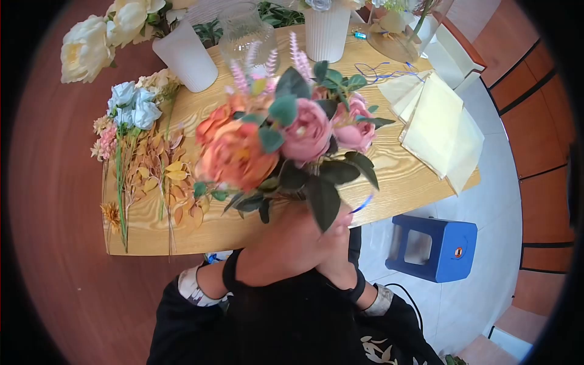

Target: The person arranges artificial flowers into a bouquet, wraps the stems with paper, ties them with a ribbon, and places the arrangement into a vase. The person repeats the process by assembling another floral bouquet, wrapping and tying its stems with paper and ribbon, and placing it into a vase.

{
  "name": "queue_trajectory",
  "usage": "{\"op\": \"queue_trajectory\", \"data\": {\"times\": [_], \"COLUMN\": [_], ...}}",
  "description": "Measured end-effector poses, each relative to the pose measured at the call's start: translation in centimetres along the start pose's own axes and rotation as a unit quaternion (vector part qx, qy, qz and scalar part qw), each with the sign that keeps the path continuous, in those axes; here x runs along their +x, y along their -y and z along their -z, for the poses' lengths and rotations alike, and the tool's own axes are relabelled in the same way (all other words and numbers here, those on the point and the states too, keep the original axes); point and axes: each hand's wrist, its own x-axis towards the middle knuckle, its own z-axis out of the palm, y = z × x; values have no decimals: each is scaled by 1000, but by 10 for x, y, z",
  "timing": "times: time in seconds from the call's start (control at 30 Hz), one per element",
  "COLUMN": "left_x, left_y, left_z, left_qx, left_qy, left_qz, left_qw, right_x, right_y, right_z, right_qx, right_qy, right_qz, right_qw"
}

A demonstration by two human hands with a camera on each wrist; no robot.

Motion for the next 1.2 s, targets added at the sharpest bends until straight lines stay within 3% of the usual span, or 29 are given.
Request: {"op": "queue_trajectory", "data": {"times": [0.03,0.1,0.17,0.2,0.27,0.33,0.37,0.4,0.43,0.47,0.5,0.53,0.57,0.6,0.63,0.67,0.7,0.77,0.8,0.9,0.93,0.97,1.0,1.03,1.07,1.13,1.17,1.2], "left_x": [6,-1,3,-2,6,-5,-17,-37,-51,-47,-41,-35,-38,-42,-45,-47,-44,-37,-34,-21,-19,-21,-26,-29,-32,-36,-36,-37], "left_y": [0,36,50,52,-10,-25,-25,-17,-7,-1,7,25,48,78,108,140,143,147,148,82,68,72,78,84,88,91,92,90], "left_z": [-3,-34,-44,-50,-30,-14,-6,-2,-1,0,3,1,-9,-20,-30,-36,-35,-34,-36,-16,-14,-16,-19,-22,-28,-38,-35,-30], "left_qx": [24,69,362,361,117,110,104,60,16,-46,-108,-224,-225,-424,-603,-670,-672,-390,-230,-278,-443,-446,-641,-801,-802,-591,-592,-463], "left_qy": [58,18,0,0,-33,-54,-79,-108,-138,-126,-113,-100,-108,-58,-4,96,90,69,57,-5,-15,-14,-11,-9,-9,-228,-231,-233], "left_qz": [9,-29,-117,-118,-36,-76,-114,-61,-8,138,281,253,255,262,252,190,186,165,149,89,158,158,148,129,129,117,116,75], "left_qw": [998,997,925,925,992,989,985,990,990,981,947,936,934,865,757,711,711,903,960,957,882,881,753,584,583,765,764,852], "right_x": [1,3,-3,-6,-12,-14,-8,5,15,18,19,20,20,22,23,24,25,27,28,30,31,32,32,33,35,34,33,32], "right_y": [3,6,1,-5,-16,-23,-13,7,22,28,29,31,33,36,38,40,41,42,42,39,39,39,39,39,39,38,36,33], "right_z": [0,0,-1,-2,-4,-3,4,16,24,26,27,27,26,25,24,23,22,22,22,23,22,19,16,13,10,5,2,-1], "right_qx": [2,-116,-71,-24,69,160,159,278,388,395,395,427,458,473,470,486,501,499,500,504,500,493,486,485,465,442,435,429], "right_qy": [0,-7,1,13,32,49,46,53,59,67,71,90,110,133,142,142,141,141,134,127,126,109,92,93,63,34,21,8], "right_qz": [0,144,100,59,-25,-108,-110,-243,-366,-383,-384,-381,-379,-381,-382,-379,-376,-376,-375,-355,-356,-359,-363,-364,-395,-427,-448,-468], "right_qw": [1000,983,993,998,997,980,980,928,844,832,832,815,796,783,783,775,767,768,769,777,779,785,790,790,790,788,781,773]}}
